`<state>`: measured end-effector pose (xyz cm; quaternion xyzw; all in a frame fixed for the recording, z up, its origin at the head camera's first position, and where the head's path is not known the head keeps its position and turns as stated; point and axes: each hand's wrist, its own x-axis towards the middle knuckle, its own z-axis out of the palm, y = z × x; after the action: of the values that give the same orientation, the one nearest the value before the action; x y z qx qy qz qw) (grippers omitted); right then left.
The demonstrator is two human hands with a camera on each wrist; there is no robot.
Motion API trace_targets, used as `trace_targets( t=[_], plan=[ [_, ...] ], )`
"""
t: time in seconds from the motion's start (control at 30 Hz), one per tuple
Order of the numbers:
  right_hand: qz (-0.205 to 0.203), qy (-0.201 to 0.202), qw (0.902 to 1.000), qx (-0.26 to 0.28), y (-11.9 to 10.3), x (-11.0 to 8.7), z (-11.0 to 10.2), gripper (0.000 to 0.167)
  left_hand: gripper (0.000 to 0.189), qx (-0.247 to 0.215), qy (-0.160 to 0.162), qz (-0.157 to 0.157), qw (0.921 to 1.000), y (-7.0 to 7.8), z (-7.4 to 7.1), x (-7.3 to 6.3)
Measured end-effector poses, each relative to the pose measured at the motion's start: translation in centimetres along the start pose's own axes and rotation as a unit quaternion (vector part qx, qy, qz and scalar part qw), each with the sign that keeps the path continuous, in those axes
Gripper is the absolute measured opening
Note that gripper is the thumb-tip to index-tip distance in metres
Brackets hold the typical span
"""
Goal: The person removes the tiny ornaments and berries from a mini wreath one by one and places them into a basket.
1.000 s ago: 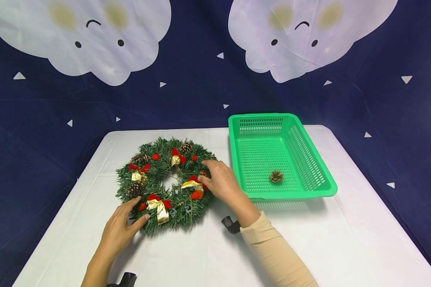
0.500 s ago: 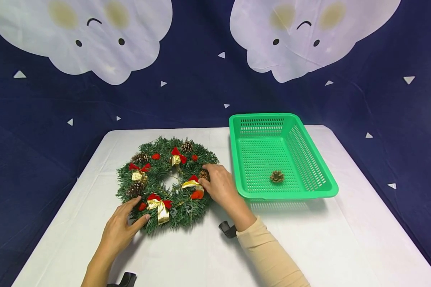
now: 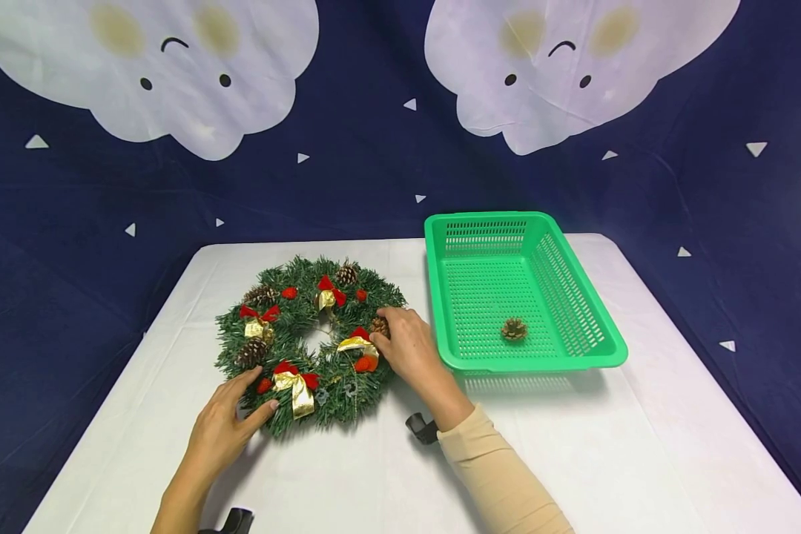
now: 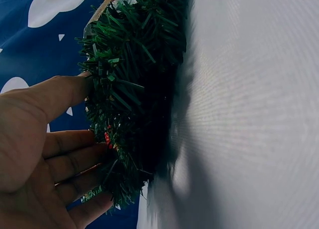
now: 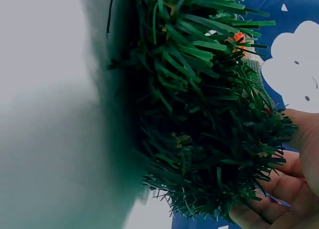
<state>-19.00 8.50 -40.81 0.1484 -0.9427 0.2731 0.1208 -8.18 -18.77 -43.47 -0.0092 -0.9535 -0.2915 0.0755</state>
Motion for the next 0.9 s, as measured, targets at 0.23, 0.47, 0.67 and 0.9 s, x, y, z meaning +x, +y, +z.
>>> trace_targets(
  t=[0.23,0.47,0.67,0.9],
  plan=[
    [0.005,-0.008,0.9999,-0.004,0.12,-0.01,0.16,0.040,0.067,0.001,0.000,0.000,1.0000,0.02,0.00,0.02],
    [0.008,-0.012,0.9999,-0.009,0.16,-0.05,0.30,0.042,0.066,0.004,0.005,0.004,1.0000,0.12,-0.02,0.07],
    [0.005,-0.008,0.9999,-0.009,0.22,-0.13,0.35,0.041,0.065,0.005,0.011,0.010,0.9999,0.28,-0.16,0.04],
    [0.003,-0.003,1.0000,-0.007,0.19,-0.18,0.35,0.039,0.065,0.004,0.012,0.010,0.9999,0.26,-0.11,0.02]
  ],
)
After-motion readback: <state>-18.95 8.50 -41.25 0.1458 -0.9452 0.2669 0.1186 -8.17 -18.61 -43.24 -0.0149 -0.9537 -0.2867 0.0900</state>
